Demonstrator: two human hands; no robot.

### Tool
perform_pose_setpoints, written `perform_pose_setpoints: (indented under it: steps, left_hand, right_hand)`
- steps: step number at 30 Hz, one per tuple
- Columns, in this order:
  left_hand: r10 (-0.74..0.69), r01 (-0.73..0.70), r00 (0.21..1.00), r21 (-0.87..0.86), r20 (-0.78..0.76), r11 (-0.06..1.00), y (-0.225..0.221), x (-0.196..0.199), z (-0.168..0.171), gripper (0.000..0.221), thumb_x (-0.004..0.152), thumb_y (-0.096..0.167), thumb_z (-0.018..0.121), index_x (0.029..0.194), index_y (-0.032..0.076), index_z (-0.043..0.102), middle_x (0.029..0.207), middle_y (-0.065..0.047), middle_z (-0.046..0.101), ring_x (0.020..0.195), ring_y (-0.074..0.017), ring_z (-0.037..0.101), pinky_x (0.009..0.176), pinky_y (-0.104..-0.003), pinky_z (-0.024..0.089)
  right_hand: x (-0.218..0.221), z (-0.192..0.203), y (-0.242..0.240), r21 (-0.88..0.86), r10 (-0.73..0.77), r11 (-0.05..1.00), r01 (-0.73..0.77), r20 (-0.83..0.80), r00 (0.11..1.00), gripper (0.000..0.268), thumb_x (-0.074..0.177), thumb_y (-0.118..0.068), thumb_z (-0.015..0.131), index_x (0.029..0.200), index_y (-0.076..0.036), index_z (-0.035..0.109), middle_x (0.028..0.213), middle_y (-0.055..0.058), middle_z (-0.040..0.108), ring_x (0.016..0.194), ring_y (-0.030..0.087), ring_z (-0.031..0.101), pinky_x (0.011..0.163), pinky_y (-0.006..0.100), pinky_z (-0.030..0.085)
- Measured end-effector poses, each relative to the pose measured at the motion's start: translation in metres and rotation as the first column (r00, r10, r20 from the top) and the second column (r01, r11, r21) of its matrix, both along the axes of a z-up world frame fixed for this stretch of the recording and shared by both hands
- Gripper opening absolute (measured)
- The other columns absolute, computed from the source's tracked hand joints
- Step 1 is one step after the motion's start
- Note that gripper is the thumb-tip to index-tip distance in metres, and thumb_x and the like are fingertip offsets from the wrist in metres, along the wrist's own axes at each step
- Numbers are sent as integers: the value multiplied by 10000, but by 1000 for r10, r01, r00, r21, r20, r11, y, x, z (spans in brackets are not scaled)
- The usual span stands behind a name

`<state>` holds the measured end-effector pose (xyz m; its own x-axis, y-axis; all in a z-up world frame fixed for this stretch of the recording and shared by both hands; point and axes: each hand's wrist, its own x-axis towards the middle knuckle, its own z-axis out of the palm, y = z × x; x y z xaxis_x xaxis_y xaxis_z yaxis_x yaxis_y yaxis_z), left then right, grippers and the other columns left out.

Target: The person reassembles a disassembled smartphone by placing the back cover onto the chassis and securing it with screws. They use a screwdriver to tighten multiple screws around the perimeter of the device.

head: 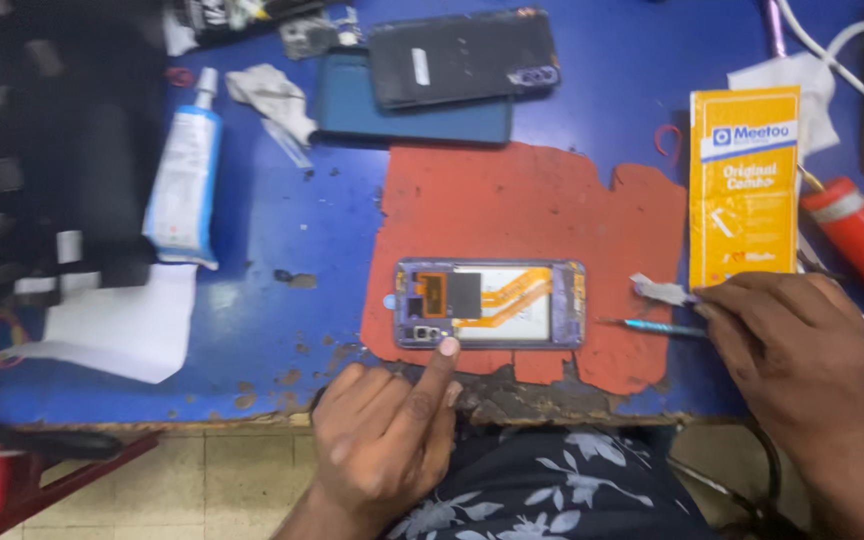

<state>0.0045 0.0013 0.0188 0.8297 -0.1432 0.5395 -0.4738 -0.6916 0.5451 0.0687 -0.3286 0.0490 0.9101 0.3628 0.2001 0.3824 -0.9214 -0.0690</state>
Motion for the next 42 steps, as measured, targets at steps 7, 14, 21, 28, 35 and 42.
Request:
perform_pose_setpoints:
  steps: [7, 14, 21, 28, 35, 42]
  left_hand:
    - [104, -104, 995, 43, -5, 994, 3, 1, 0, 477, 853, 99, 793, 1297, 1, 648, 1084, -96, 613, 994, -278, 567, 904, -455, 429]
    - [135, -150, 946, -29, -293, 988, 9, 11, -2, 1005, 859, 326, 784, 1574, -17, 167, 1628, -206, 326, 1489, -435, 332, 1229, -607, 201]
    - [110, -128, 887, -9, -449, 992, 7, 17, -5, 979, 905, 272, 733, 1603, -31, 117, 1555, -54, 504, 1504, -400, 345, 1243, -638, 123]
    - [84, -113, 904, -45, -419, 993, 11, 16, -5, 941, 900, 246, 730, 1601, -7, 155, 1596, -177, 427, 1504, -420, 337, 1233, -644, 140]
    - [114, -166, 900, -88, -420, 982, 13, 13, -7, 1017, 865, 256, 791, 1602, 5, 138, 1595, -262, 312, 1508, -456, 302, 1246, -612, 180]
    - [136, -195, 926, -134, -353, 972, 14, 11, -7, 1048, 851, 178, 802, 1613, -16, 110, 1641, -271, 285, 1541, -470, 291, 1289, -553, 239]
  right_hand:
    - [29, 13, 50, 417, -5, 907, 49, -104, 995, 200, 941, -98, 782, 1064, 0, 658, 958, 104, 685, 843, 259, 696, 761, 357, 551]
    - [66, 22, 143, 301, 528, 836, -460, -206, 824, 317, 801, -41, 670, 1108, -89, 731, 1107, 64, 700, 989, 277, 710, 811, 400, 576]
    - [66, 27, 126, 130, 386, 922, -365, -385, 838, 233, 834, -159, 709, 1055, -92, 744, 1043, 60, 675, 928, 286, 682, 727, 414, 557]
    - [67, 32, 50, 44, 259, 965, -259, -328, 909, 141, 918, -119, 677, 1053, -112, 718, 1034, 1, 682, 936, 170, 712, 799, 304, 588]
    - [62, 24, 120, 214, 382, 918, -334, -245, 891, 166, 855, -105, 713, 1019, -94, 742, 1053, 96, 709, 898, 297, 704, 735, 398, 576]
    - [48, 36, 181, 217, 671, 741, -635, -227, 706, 242, 752, -166, 745, 966, -57, 719, 976, 104, 705, 825, 322, 690, 642, 443, 549]
